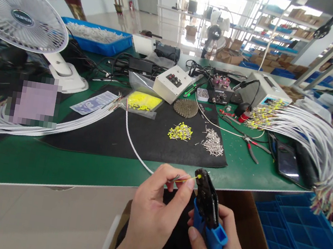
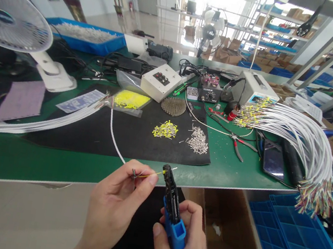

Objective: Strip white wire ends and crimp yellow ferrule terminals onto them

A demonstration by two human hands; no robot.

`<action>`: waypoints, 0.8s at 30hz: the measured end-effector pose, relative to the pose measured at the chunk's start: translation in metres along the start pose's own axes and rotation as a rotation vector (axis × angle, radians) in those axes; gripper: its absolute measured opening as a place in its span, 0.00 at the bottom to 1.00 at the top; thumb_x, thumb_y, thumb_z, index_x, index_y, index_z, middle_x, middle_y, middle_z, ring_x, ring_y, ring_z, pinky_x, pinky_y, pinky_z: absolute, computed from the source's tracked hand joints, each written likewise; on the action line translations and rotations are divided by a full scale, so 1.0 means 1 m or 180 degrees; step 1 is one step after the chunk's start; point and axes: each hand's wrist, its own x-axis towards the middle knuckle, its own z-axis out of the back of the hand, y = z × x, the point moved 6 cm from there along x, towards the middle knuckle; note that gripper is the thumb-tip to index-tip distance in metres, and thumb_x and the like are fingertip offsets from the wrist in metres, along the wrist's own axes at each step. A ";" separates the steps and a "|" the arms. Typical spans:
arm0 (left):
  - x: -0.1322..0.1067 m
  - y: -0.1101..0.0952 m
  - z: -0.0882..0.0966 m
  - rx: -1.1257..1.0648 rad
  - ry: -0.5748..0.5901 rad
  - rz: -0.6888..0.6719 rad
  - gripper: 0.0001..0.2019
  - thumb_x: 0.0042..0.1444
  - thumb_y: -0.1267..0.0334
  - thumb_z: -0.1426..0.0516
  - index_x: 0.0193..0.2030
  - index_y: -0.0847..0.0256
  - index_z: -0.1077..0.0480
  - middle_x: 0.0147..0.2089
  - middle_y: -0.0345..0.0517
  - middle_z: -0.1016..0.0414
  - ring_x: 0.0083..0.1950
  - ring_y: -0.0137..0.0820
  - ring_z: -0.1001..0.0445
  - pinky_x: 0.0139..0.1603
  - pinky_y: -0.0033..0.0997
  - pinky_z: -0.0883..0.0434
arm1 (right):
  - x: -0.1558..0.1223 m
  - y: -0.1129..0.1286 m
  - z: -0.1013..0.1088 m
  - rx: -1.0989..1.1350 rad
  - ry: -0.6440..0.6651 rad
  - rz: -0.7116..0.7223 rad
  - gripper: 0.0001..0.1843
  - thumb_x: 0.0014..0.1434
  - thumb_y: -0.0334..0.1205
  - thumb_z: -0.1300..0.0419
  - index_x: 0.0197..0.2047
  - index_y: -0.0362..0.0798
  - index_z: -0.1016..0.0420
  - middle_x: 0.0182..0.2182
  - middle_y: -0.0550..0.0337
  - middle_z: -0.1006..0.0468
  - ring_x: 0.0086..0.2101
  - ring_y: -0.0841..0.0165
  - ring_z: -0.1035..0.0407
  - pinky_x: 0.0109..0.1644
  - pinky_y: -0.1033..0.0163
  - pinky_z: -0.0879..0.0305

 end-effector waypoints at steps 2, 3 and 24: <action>-0.001 0.000 0.000 0.0002 0.0030 0.0009 0.05 0.69 0.61 0.40 0.41 0.57 0.27 0.37 0.40 0.27 0.38 0.29 0.30 0.42 0.29 0.33 | 0.000 -0.001 0.000 -0.0122 0.0032 0.0075 0.25 0.62 0.54 0.36 0.57 0.56 0.37 0.44 0.62 0.17 0.43 0.66 0.21 0.50 0.65 0.29; -0.001 0.000 -0.001 0.0002 0.0047 0.0016 0.05 0.69 0.61 0.40 0.40 0.57 0.27 0.37 0.40 0.28 0.38 0.29 0.30 0.42 0.29 0.33 | 0.001 -0.002 0.001 -0.0221 0.0079 0.0117 0.25 0.63 0.54 0.36 0.59 0.56 0.36 0.45 0.60 0.17 0.44 0.66 0.21 0.51 0.65 0.29; -0.002 -0.001 -0.002 -0.0566 0.0320 -0.0204 0.06 0.71 0.67 0.43 0.40 0.57 0.28 0.38 0.39 0.30 0.40 0.26 0.30 0.42 0.23 0.32 | 0.011 -0.026 0.009 -0.1108 0.0474 0.0986 0.36 0.61 0.31 0.42 0.70 0.61 0.42 0.59 0.57 0.27 0.57 0.59 0.30 0.61 0.54 0.33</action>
